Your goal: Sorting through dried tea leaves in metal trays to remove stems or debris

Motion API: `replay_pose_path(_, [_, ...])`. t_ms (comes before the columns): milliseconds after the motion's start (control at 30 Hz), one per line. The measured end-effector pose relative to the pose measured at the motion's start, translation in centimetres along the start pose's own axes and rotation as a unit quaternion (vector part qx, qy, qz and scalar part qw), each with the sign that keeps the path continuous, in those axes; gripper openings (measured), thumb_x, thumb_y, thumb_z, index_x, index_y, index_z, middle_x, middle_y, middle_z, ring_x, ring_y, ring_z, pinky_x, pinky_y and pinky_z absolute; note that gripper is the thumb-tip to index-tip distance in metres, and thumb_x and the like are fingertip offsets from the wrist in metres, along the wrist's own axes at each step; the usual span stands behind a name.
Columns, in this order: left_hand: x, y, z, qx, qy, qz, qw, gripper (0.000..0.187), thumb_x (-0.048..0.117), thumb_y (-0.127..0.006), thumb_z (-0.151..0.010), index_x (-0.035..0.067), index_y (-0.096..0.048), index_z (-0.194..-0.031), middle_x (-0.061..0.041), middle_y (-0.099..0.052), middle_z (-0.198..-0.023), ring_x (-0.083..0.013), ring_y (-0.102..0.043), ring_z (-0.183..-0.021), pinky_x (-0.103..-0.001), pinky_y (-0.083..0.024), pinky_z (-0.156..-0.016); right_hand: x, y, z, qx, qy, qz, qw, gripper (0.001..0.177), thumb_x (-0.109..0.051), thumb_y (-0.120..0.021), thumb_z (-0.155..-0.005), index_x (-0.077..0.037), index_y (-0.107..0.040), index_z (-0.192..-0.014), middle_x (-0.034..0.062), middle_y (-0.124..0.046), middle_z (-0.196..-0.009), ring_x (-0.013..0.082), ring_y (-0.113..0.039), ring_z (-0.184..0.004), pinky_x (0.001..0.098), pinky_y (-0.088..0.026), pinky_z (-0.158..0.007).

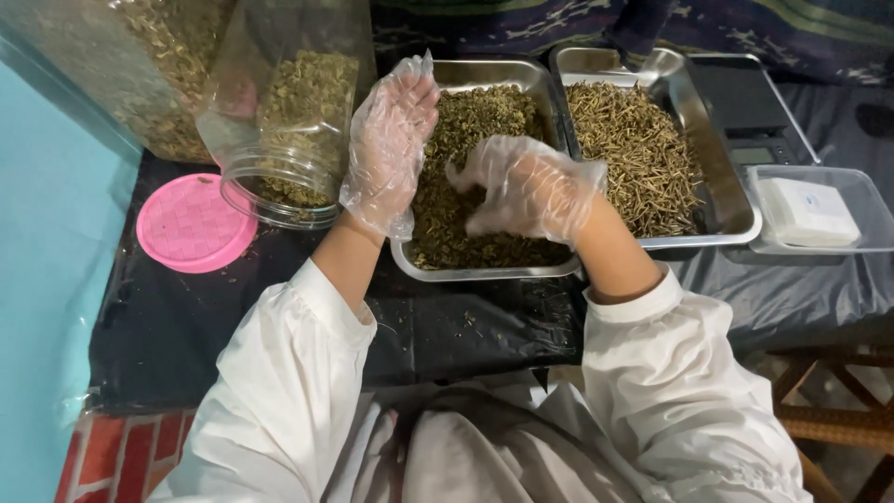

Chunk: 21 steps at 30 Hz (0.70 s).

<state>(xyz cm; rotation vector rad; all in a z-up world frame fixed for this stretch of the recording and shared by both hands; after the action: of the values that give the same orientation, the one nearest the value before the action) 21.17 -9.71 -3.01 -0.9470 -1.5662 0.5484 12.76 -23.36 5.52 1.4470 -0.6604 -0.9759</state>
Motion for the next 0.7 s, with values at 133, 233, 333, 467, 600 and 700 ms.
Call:
replay_pose_path(133, [0.1, -0.1, 0.0, -0.01, -0.009, -0.012, 1.0, 0.039, 0.031, -0.05, -0.098, 0.005, -0.061, -0.124, -0.016, -0.065, -0.123, -0.0287, -0.061, -0.117, -0.044, -0.041, -0.108, 1.9, -3.0, -0.4, -0.091, 0.018, -0.038, 0.995, 0.053, -0.033, -0.083, -0.071, -0.013, -0.067, -0.118, 0.0056, -0.061, -0.121, 0.0204, -0.057, -0.113, 0.0329, -0.045, -0.099])
replay_pose_path(233, [0.1, -0.2, 0.2, -0.014, -0.009, -0.017, 1.0, 0.039, 0.033, -0.052, -0.098, 0.006, -0.062, -0.124, -0.015, -0.065, -0.123, -0.0284, -0.061, -0.117, -0.045, -0.039, -0.109, 2.1, -2.7, -0.3, -0.076, -0.039, -0.107, 0.991, 0.035, -0.013, -0.073, -0.08, -0.011, -0.07, -0.115, 0.0059, -0.066, -0.113, 0.0155, -0.064, -0.086, 0.0262, -0.052, -0.072])
replay_pose_path(333, [0.0, 0.0, 0.0, -0.019, -0.011, -0.021, 1.0, 0.037, 0.033, -0.053, -0.098, 0.007, -0.063, -0.123, -0.015, -0.065, -0.124, -0.0281, -0.061, -0.117, -0.045, -0.038, -0.109, 6.9, -7.1, -2.2, -0.037, 0.085, -0.488, 0.868, 0.012, -0.01, -0.06, -0.094, -0.009, -0.067, -0.103, 0.0037, -0.066, -0.101, 0.0098, -0.065, -0.066, 0.0208, -0.058, -0.068])
replay_pose_path(467, [0.0, -0.2, 0.1, -0.025, -0.013, -0.021, 0.999, 0.035, 0.033, -0.053, -0.098, 0.008, -0.065, -0.12, -0.014, -0.066, -0.122, -0.0268, -0.062, -0.116, -0.043, -0.04, -0.107, 12.2, -8.8, -3.1, 0.077, 0.288, -0.718, 0.629, 0.035, -0.045, -0.061, -0.095, -0.011, -0.066, -0.104, 0.003, -0.065, -0.109, 0.014, -0.062, -0.11, 0.0303, -0.047, -0.112])
replay_pose_path(600, [-0.2, 0.1, -0.1, -0.023, -0.016, -0.024, 0.999, 0.035, 0.032, -0.053, -0.097, 0.007, -0.066, -0.119, -0.015, -0.066, -0.122, -0.0287, -0.061, -0.117, -0.044, -0.041, -0.107, 6.0, -2.0, 0.5, 0.331, 0.188, 0.014, 0.925, 0.013, 0.007, -0.057, -0.095, -0.002, -0.057, -0.104, 0.0071, -0.059, -0.091, 0.0151, -0.058, -0.069, 0.0214, -0.052, -0.056])
replay_pose_path(700, [-0.1, -0.1, 0.0, -0.02, -0.022, -0.026, 0.999, 0.036, 0.032, -0.052, -0.097, 0.006, -0.065, -0.118, -0.015, -0.067, -0.119, -0.0279, -0.064, -0.113, -0.042, -0.043, -0.104, 4.5, 0.5, 0.8, 0.178, 0.004, -0.098, 0.979, 0.025, -0.014, -0.058, -0.098, -0.001, -0.067, -0.118, 0.0093, -0.07, -0.097, 0.019, -0.068, -0.076, 0.0278, -0.058, -0.065])
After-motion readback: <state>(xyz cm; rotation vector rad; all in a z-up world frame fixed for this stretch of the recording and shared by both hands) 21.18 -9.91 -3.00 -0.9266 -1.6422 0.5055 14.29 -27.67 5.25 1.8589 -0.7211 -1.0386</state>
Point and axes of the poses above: each hand's wrist, its own z-axis away from the middle knuckle, its own y-axis out of the back of the hand, x = y × z, the point moved 5 cm from there along -z, towards the middle knuckle
